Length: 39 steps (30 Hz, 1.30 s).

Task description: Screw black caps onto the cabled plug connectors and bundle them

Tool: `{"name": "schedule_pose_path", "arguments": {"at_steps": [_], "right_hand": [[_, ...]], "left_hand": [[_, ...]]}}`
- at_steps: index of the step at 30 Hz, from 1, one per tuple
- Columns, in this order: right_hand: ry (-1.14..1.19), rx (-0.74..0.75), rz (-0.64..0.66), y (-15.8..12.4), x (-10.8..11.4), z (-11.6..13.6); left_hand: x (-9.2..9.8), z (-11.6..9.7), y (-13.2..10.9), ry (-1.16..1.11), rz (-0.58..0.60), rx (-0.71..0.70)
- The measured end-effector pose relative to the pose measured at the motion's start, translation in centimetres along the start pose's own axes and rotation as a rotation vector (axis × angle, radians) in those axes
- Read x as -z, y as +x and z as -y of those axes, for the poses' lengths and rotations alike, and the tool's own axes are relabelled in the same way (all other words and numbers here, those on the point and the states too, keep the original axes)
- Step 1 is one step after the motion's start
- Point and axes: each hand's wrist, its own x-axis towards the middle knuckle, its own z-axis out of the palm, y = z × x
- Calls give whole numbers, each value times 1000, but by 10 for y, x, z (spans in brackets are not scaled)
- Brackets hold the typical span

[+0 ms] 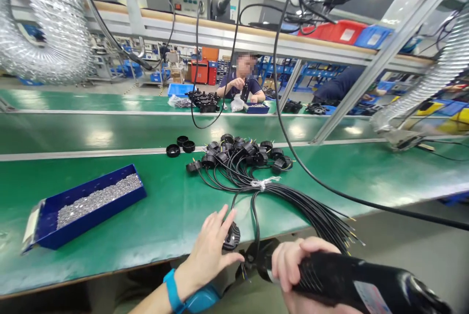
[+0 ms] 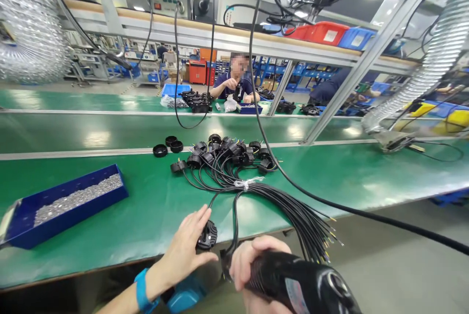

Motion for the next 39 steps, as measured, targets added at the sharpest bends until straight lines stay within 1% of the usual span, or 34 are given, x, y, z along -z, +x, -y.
{"name": "schedule_pose_path", "arguments": {"at_steps": [1,2,3,4,5,6,7,8,9,10,11,12,13,14,15,17,21,25,28,30,32,34,35,36,37,38,39], "right_hand": [[6,-16,8,-3,5,-1],[13,-28,14,-5,11,-3],[20,-39,18,-7,17,-4],[31,-52,23,-8,23,-5],[42,-68,28,-9,29,-6],[56,-86,33,-10,33,-7],[71,-105,38,-11,38,-8],[87,-123,41,-12,41,-9],[102,-139,41,-13,43,-11],[114,-151,42,-14,44,-12],[125,-163,43,-15,45,-14],[133,-172,46,-16,45,-16],[141,-178,51,-17,44,-19],[148,-182,55,-17,44,-21],[155,-183,59,-18,43,-23],[165,-177,65,-18,40,-25],[184,-162,68,-15,35,-25],[204,-177,54,-16,36,-27],[197,-200,56,-20,43,-31],[186,-225,57,-22,47,-33],[170,-246,42,-22,46,-31],[148,-254,7,-20,38,-27],[139,-248,-13,-18,32,-24],[136,-238,-34,-15,25,-22],[141,-226,-53,-12,18,-19],[155,-213,-70,-9,10,-16],[174,-203,-86,-7,4,-14]], "left_hand": [[9,4,-1,56,-44,-27],[23,11,-1,116,-103,-43],[42,22,0,181,-174,-42],[64,37,1,249,-249,-10],[89,55,2,320,-320,50],[116,75,2,392,-379,143],[142,98,3,461,-401,244],[165,120,3,540,-375,355],[184,142,2,610,-288,466],[199,163,0,621,-130,577],[210,181,-2,581,21,689],[215,198,-5,509,150,774],[217,211,-9,421,246,815],[215,223,-12,334,305,826],[212,233,-14,264,330,813],[206,248,-18,178,327,776],[200,264,-21,140,322,793],[200,267,-22,189,373,739],[204,264,-22,229,369,725],[210,258,-21,251,316,751],[217,243,-18,310,190,787],[215,212,-15,369,-15,753],[209,191,-14,368,-120,693],[198,166,-13,332,-220,612],[183,137,-14,244,-275,502],[164,108,-16,145,-278,380],[143,78,-19,38,-223,242]]}}
